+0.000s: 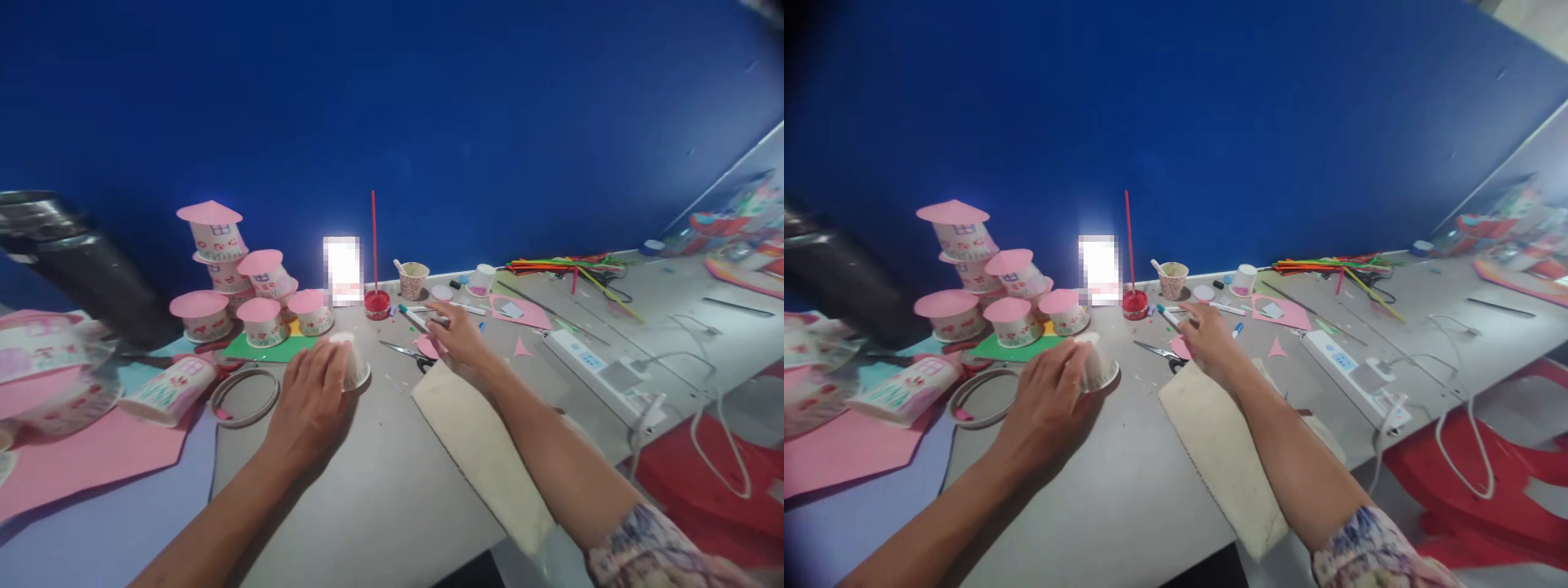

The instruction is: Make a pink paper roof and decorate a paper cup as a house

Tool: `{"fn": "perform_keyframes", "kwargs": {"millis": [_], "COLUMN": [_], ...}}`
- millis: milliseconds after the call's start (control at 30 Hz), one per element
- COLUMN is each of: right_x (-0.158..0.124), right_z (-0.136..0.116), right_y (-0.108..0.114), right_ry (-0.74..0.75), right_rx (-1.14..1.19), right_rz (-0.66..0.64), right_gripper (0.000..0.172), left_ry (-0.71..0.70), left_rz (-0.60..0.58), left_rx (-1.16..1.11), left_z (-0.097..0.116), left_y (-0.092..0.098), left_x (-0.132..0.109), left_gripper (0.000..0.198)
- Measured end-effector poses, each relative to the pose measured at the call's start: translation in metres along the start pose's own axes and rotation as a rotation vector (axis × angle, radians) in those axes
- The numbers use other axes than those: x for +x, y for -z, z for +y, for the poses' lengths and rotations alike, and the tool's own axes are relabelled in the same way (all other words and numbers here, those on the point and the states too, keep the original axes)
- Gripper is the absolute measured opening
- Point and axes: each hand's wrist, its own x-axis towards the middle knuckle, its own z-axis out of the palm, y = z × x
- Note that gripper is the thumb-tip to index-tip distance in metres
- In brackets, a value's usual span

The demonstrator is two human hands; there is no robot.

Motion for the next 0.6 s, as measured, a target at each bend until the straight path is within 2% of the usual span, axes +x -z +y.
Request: {"fn": "perform_keyframes", "kwargs": {"millis": [133, 267, 433, 600], "right_x": [0.007, 0.009, 0.006, 0.006], "right_z": [0.008, 0.019, 0.015, 0.011], "right_y": [0.035, 0.059, 0.056, 0.049], "right_ry": [-0.158, -0.294, -0.325, -0.309], "right_rx": [-0.192, -0.372, -0.466, -0.514], "right_rz": [0.086, 0.060, -0.027, -0.080], "right_gripper": [0.035, 0.025, 0.026, 0.028], "left_ry": [0.026, 0.005, -0.027, 0.004], "left_rz": [0.021, -0.007, -0.020, -0.041], "left_rx": [-0.009, 0.007, 0.001, -0.009], "left_z": [-0.002, 0.000, 0.005, 0.007], "left_y": [0.009, 0.017, 0.015, 0.010], "left_x": [0.003, 0.002, -0.005, -0.011], "left_gripper": [0.081, 0.086, 0.089, 0.095]}}
